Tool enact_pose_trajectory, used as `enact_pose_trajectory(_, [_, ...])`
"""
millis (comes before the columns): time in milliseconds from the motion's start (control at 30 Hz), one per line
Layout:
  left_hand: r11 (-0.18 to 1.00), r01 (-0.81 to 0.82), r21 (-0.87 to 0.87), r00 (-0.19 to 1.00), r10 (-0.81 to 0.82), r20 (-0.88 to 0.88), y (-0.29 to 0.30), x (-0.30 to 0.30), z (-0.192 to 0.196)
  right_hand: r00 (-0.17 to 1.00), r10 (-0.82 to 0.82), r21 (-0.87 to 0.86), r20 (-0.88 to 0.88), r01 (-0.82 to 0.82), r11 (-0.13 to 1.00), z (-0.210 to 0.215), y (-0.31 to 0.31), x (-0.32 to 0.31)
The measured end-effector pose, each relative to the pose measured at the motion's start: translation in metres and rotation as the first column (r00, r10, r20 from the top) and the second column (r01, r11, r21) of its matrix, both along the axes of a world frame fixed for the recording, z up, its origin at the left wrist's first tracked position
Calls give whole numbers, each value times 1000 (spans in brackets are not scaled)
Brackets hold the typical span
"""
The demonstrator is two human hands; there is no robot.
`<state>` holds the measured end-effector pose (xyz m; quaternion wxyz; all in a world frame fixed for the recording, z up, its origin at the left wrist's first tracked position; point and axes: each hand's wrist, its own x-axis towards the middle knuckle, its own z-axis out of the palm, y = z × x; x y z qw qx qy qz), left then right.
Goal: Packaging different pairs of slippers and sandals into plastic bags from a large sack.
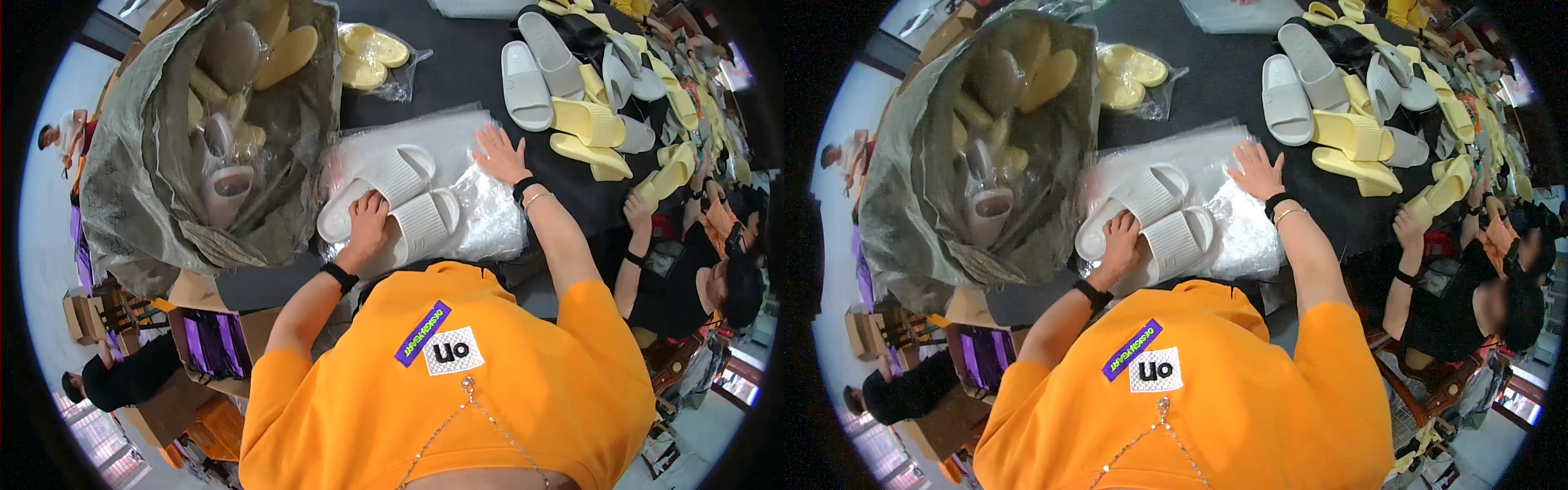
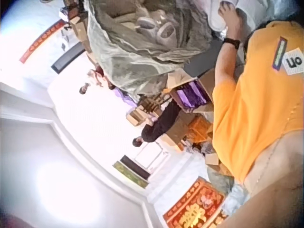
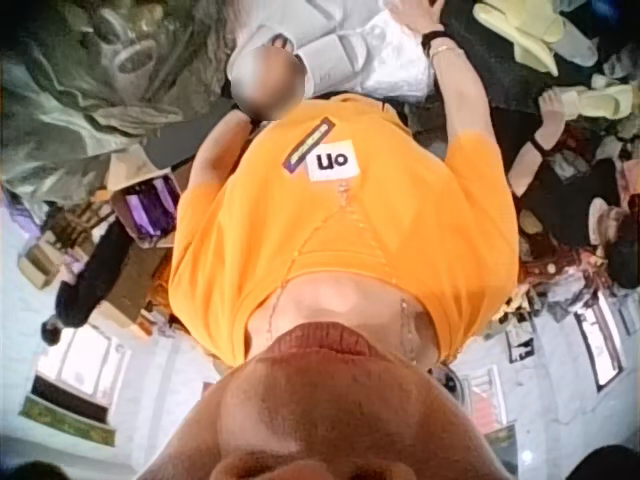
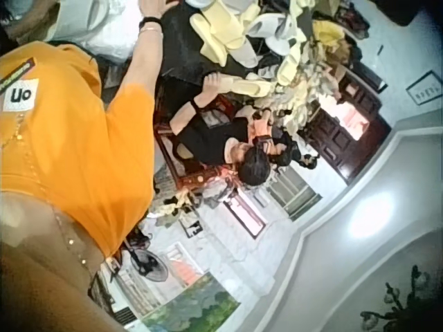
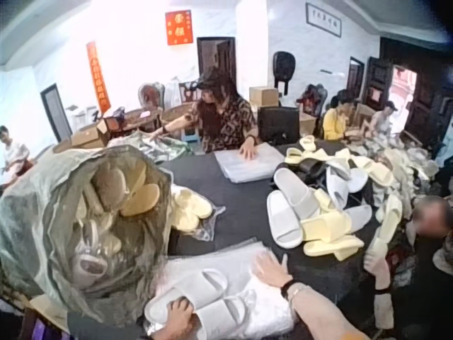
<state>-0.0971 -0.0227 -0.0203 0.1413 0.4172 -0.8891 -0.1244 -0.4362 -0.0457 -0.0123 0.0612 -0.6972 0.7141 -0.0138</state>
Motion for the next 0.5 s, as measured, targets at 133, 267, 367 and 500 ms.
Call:
enact_pose_trajectory(133, [996, 12, 87, 999, -9, -36, -5, 0, 3, 985, -6, -82, -170, -8, 997, -12, -6, -11])
enact_pose_trajectory(267, [997, -14, 79, 988, 26, -151, -18, -7, 30, 825, 349, -257, 444, -256, 932, 47, -13, 35])
enact_pose_trajectory(367, [982, 186, 39, 953, -171, -249, -40, -32, 57, 719, 342, -29, 606, -409, 912, 97, 20, 53])
enact_pose_trajectory(500, [969, 235, 73, 928, -201, -314, -44, -47, 71, 636, 179, 149, 750, -427, 892, 135, 40, 42])
